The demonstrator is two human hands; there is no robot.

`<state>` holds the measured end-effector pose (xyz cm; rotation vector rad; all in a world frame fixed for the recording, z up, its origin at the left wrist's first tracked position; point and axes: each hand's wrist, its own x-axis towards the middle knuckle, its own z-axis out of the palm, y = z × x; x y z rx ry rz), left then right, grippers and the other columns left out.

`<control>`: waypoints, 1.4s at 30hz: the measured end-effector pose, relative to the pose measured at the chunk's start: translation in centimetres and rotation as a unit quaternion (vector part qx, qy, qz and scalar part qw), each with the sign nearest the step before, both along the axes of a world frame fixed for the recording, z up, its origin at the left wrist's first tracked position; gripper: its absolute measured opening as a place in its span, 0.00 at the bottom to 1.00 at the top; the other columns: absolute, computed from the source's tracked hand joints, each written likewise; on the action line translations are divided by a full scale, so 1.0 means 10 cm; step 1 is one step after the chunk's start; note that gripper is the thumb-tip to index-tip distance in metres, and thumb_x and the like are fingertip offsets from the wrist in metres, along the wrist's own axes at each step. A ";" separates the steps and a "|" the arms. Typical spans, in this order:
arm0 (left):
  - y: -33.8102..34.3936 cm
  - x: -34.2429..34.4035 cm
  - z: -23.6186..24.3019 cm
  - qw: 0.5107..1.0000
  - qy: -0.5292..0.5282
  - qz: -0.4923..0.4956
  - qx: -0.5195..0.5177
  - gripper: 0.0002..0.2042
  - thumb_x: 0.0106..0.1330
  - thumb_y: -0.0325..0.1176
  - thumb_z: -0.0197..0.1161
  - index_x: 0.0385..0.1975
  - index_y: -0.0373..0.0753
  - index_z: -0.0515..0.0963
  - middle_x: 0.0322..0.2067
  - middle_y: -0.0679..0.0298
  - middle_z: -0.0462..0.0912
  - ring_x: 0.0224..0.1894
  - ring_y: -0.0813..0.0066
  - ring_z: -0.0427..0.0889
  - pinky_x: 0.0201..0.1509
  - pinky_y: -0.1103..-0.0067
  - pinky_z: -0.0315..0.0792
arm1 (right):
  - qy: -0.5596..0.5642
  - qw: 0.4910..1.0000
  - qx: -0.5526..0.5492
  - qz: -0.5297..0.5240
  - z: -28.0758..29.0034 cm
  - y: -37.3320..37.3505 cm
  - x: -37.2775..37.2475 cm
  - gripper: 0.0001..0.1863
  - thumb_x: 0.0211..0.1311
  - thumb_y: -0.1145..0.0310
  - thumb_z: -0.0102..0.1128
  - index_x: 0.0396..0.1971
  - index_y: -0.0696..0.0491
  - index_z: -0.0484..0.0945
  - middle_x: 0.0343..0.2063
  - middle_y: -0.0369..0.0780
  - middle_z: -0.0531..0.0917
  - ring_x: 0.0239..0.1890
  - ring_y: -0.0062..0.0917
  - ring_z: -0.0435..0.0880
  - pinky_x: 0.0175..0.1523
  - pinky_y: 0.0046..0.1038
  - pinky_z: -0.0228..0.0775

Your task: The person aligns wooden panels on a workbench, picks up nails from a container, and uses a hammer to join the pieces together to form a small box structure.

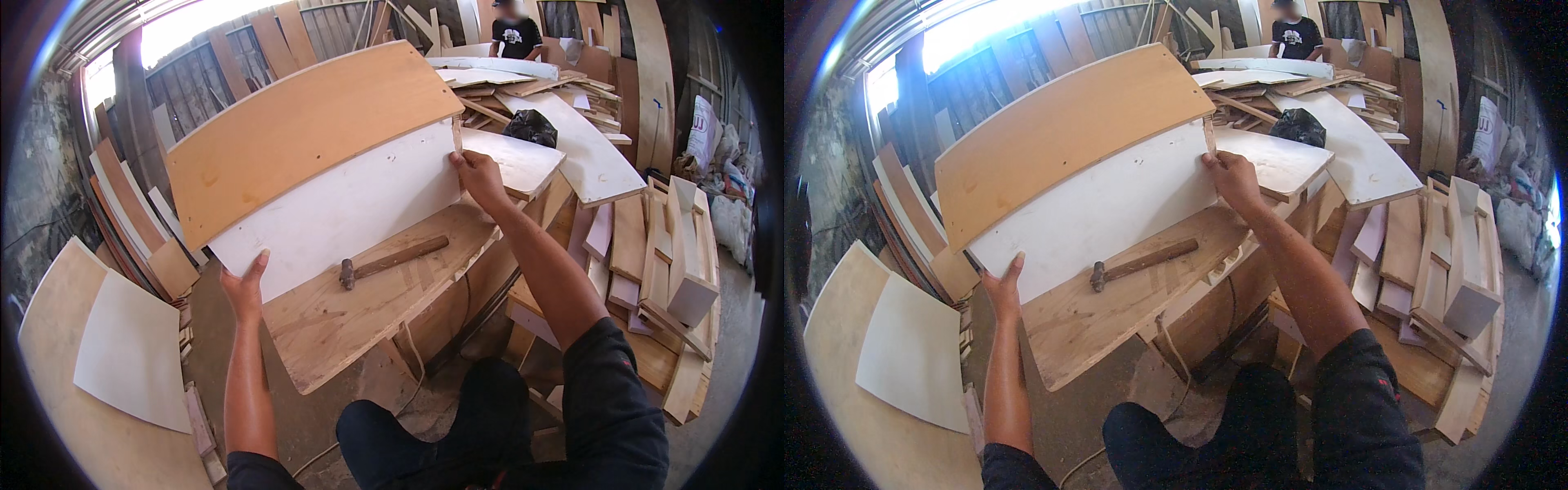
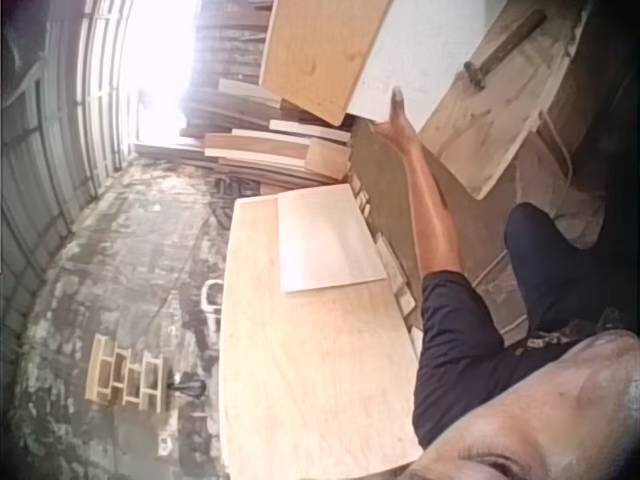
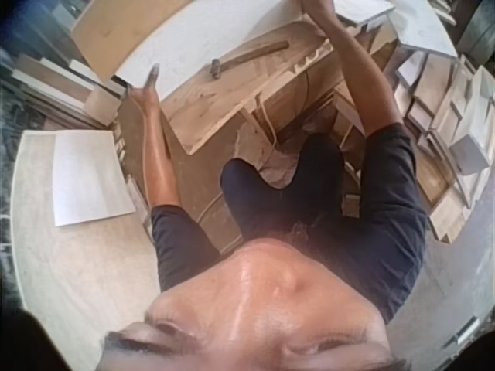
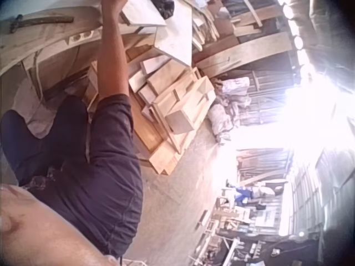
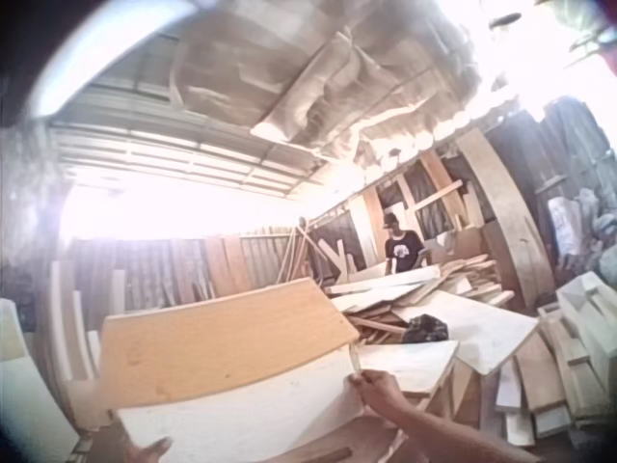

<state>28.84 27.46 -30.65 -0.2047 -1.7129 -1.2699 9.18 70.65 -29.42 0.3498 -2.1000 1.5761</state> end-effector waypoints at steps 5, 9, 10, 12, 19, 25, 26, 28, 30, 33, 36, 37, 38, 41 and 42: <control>-0.04 0.02 -0.02 1.000 0.000 0.007 -0.010 0.26 0.61 0.37 0.78 0.55 0.30 0.76 0.50 0.61 0.83 0.51 0.75 0.80 0.59 0.77 0.71 | 0.111 0.987 0.028 -0.114 0.04 -0.29 0.19 0.31 0.71 0.51 0.62 0.67 0.53 0.69 0.54 0.57 0.78 0.52 0.46 0.82 0.56 0.41 0.75; -0.06 0.00 -0.03 1.000 0.014 0.005 -0.003 0.26 0.62 0.37 0.78 0.54 0.30 0.76 0.50 0.61 0.83 0.51 0.75 0.80 0.59 0.77 0.71 | 0.155 0.971 0.102 -0.148 0.14 -0.46 0.43 0.46 0.70 0.51 0.61 0.79 0.42 0.45 0.74 0.62 0.48 0.73 0.60 0.56 0.71 0.49 0.62; -0.05 0.00 -0.03 1.000 0.016 0.002 -0.005 0.26 0.62 0.37 0.78 0.54 0.30 0.77 0.49 0.61 0.83 0.50 0.76 0.80 0.59 0.77 0.72 | 0.174 0.959 0.138 -0.175 0.13 -0.54 0.47 0.46 0.69 0.52 0.63 0.79 0.41 0.46 0.74 0.62 0.50 0.75 0.61 0.53 0.71 0.49 0.61; -0.04 0.02 -0.02 1.000 0.013 0.009 -0.009 0.26 0.62 0.37 0.77 0.54 0.30 0.77 0.49 0.61 0.83 0.50 0.76 0.80 0.59 0.77 0.72 | 0.148 0.966 0.141 -0.161 0.14 -0.60 0.56 0.44 0.69 0.50 0.62 0.79 0.38 0.48 0.75 0.61 0.49 0.78 0.59 0.45 0.74 0.51 0.54; 0.04 -0.02 -0.05 1.000 0.020 0.023 0.005 0.27 0.61 0.38 0.78 0.54 0.29 0.76 0.49 0.60 0.83 0.50 0.75 0.80 0.59 0.76 0.72 | 0.237 0.910 0.287 -0.183 0.12 -0.88 1.01 0.41 0.65 0.44 0.64 0.75 0.33 0.61 0.77 0.56 0.45 0.79 0.55 0.40 0.77 0.56 0.42; -0.06 0.00 -0.10 0.999 0.004 0.041 0.000 0.29 0.61 0.38 0.78 0.56 0.27 0.75 0.50 0.59 0.82 0.51 0.73 0.80 0.60 0.75 0.71 | 0.225 0.883 0.346 -0.224 0.16 -0.75 1.02 0.37 0.64 0.38 0.60 0.73 0.24 0.64 0.79 0.52 0.41 0.80 0.54 0.37 0.76 0.61 0.40; -0.05 0.02 -0.09 0.999 0.002 0.040 0.000 0.29 0.61 0.38 0.78 0.56 0.27 0.75 0.50 0.59 0.82 0.51 0.73 0.80 0.60 0.75 0.71 | 0.214 0.888 0.339 -0.227 0.16 -0.73 1.00 0.36 0.65 0.38 0.60 0.73 0.23 0.64 0.79 0.51 0.41 0.80 0.54 0.37 0.76 0.61 0.39; -0.05 0.04 -0.06 0.999 0.005 0.038 0.002 0.29 0.61 0.39 0.78 0.56 0.27 0.75 0.51 0.58 0.82 0.52 0.72 0.79 0.61 0.74 0.71 | 0.241 0.881 0.356 -0.198 0.12 -0.77 1.03 0.34 0.65 0.38 0.60 0.71 0.23 0.66 0.79 0.50 0.42 0.80 0.53 0.37 0.75 0.61 0.41; -0.10 0.03 -0.10 0.999 -0.004 0.039 0.009 0.30 0.61 0.39 0.78 0.56 0.27 0.75 0.51 0.58 0.82 0.52 0.72 0.79 0.61 0.74 0.71 | 0.254 0.882 0.362 -0.165 0.10 -0.81 1.12 0.35 0.64 0.40 0.62 0.71 0.25 0.67 0.78 0.50 0.45 0.80 0.53 0.40 0.75 0.60 0.43; -0.12 0.01 -0.14 0.999 -0.021 0.050 0.003 0.30 0.62 0.42 0.76 0.56 0.27 0.74 0.51 0.58 0.81 0.53 0.70 0.79 0.62 0.72 0.70 | 0.286 0.885 0.343 -0.129 0.10 -0.78 1.03 0.36 0.62 0.43 0.66 0.70 0.30 0.69 0.76 0.50 0.54 0.78 0.51 0.49 0.74 0.55 0.49; -0.13 0.04 -0.19 0.997 -0.038 0.064 0.010 0.31 0.61 0.43 0.77 0.56 0.27 0.74 0.50 0.59 0.82 0.52 0.69 0.79 0.61 0.72 0.71 | 0.328 0.897 0.273 -0.114 0.22 -0.81 1.00 0.38 0.61 0.50 0.70 0.70 0.43 0.70 0.71 0.51 0.66 0.72 0.49 0.64 0.71 0.48 0.57; -0.13 0.06 -0.21 0.996 -0.042 0.070 0.029 0.31 0.59 0.41 0.80 0.55 0.27 0.74 0.48 0.59 0.82 0.50 0.70 0.80 0.59 0.72 0.73 | 0.333 0.904 0.246 -0.106 0.28 -0.86 1.03 0.37 0.62 0.51 0.69 0.70 0.47 0.69 0.70 0.51 0.66 0.72 0.49 0.65 0.70 0.48 0.58; -0.12 0.08 -0.23 0.996 -0.049 0.073 0.031 0.31 0.59 0.41 0.80 0.55 0.27 0.74 0.48 0.59 0.82 0.50 0.70 0.80 0.59 0.72 0.73 | 0.336 0.911 0.220 -0.096 0.36 -0.90 1.08 0.37 0.64 0.52 0.68 0.70 0.50 0.69 0.70 0.52 0.67 0.72 0.49 0.65 0.69 0.48 0.59; -0.06 0.20 -0.27 0.995 -0.047 0.051 0.069 0.31 0.57 0.42 0.81 0.53 0.28 0.75 0.46 0.60 0.82 0.47 0.71 0.81 0.56 0.73 0.74 | 0.261 0.915 0.289 -0.104 0.51 -1.01 1.27 0.38 0.65 0.52 0.66 0.71 0.52 0.68 0.72 0.52 0.65 0.73 0.49 0.63 0.70 0.49 0.57; -0.03 0.27 -0.25 0.987 -0.130 0.089 0.045 0.33 0.58 0.48 0.79 0.54 0.30 0.75 0.47 0.60 0.82 0.48 0.67 0.81 0.56 0.71 0.74 | 0.230 0.928 0.276 -0.100 0.51 -1.07 1.34 0.38 0.65 0.51 0.66 0.71 0.52 0.68 0.72 0.52 0.64 0.74 0.49 0.63 0.71 0.50 0.56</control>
